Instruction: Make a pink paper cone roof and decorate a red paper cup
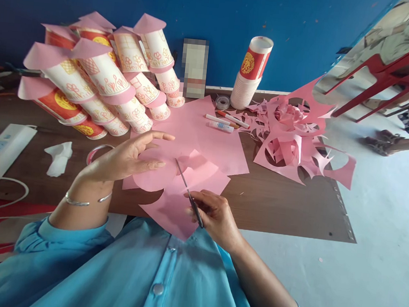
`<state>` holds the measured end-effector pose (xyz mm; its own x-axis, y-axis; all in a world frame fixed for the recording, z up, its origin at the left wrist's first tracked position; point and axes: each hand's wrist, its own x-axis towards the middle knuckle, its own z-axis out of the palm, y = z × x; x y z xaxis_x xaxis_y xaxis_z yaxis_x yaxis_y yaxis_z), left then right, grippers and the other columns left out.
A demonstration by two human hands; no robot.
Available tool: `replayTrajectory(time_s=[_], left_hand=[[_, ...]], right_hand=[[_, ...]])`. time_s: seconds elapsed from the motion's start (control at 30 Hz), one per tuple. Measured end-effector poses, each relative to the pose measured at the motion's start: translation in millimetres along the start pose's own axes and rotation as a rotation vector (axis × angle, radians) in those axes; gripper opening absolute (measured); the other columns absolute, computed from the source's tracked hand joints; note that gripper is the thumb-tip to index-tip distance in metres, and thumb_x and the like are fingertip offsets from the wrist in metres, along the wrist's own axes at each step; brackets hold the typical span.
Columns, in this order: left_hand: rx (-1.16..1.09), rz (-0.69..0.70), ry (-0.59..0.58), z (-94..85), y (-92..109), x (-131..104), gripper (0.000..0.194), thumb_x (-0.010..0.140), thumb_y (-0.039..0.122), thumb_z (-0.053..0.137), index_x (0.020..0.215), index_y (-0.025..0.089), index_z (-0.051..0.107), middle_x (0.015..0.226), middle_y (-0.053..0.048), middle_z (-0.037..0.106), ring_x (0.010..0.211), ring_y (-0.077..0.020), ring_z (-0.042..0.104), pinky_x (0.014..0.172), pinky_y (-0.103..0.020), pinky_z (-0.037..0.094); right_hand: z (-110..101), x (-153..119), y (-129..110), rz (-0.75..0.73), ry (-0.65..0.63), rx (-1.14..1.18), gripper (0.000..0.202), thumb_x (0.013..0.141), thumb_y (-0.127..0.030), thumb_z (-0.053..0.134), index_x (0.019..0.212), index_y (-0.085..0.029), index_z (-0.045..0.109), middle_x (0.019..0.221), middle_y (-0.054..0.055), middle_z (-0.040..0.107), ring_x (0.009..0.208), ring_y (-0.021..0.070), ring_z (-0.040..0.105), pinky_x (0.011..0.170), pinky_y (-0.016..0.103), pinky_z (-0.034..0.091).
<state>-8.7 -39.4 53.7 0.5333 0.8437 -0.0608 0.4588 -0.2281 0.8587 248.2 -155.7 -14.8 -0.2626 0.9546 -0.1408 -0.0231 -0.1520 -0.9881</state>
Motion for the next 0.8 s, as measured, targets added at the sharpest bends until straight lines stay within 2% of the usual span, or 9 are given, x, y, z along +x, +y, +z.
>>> replayTrajectory(time_s=[0.17,0.3,0.57,0.8], left_hand=[[0.016,0.001,-0.021,-2.3,1.8,0.7,0.062,0.095,0.051,0.072,0.150,0.025,0.057,0.160,-0.012,0.060,0.146,-0.0318,0.057,0.122,-0.045,0.050],[0.008,0.014,-0.028,-3.2,0.3,1.5,0.063,0.094,0.048,0.074,0.149,0.024,0.057,0.160,-0.013,0.060,0.148,-0.0323,0.055,0.124,-0.046,0.048],[0.014,0.037,-0.066,-6.1,-2.0,2.9,0.061,0.093,0.043,0.073,0.149,0.022,0.058,0.159,-0.015,0.060,0.145,-0.0332,0.059,0.117,-0.043,0.054],[0.006,0.024,-0.088,-5.9,-1.1,2.4,0.059,0.094,0.040,0.073,0.148,0.023,0.057,0.160,-0.014,0.060,0.145,-0.0322,0.059,0.116,-0.042,0.055]], right_hand=[[0.7,2.3,-1.3,-0.025,-0.006,-0.014,0.050,0.089,-0.069,0.080,0.097,-0.019,0.084,0.075,0.000,0.060,0.057,0.0106,0.059,0.052,0.023,0.053],[0.8,1.3,-1.1,-0.015,-0.012,-0.002,0.051,0.089,-0.068,0.079,0.103,-0.019,0.085,0.079,0.002,0.063,0.056,0.0098,0.058,0.052,0.023,0.053],[1.1,0.3,-1.0,0.077,0.004,0.053,0.046,0.081,-0.057,0.090,0.103,-0.017,0.085,0.068,0.000,0.064,0.055,0.0127,0.059,0.054,0.027,0.055],[0.8,-1.6,5.2,0.081,0.001,0.047,0.046,0.087,-0.057,0.084,0.107,-0.016,0.084,0.068,0.001,0.065,0.057,0.0128,0.057,0.053,0.027,0.053]])
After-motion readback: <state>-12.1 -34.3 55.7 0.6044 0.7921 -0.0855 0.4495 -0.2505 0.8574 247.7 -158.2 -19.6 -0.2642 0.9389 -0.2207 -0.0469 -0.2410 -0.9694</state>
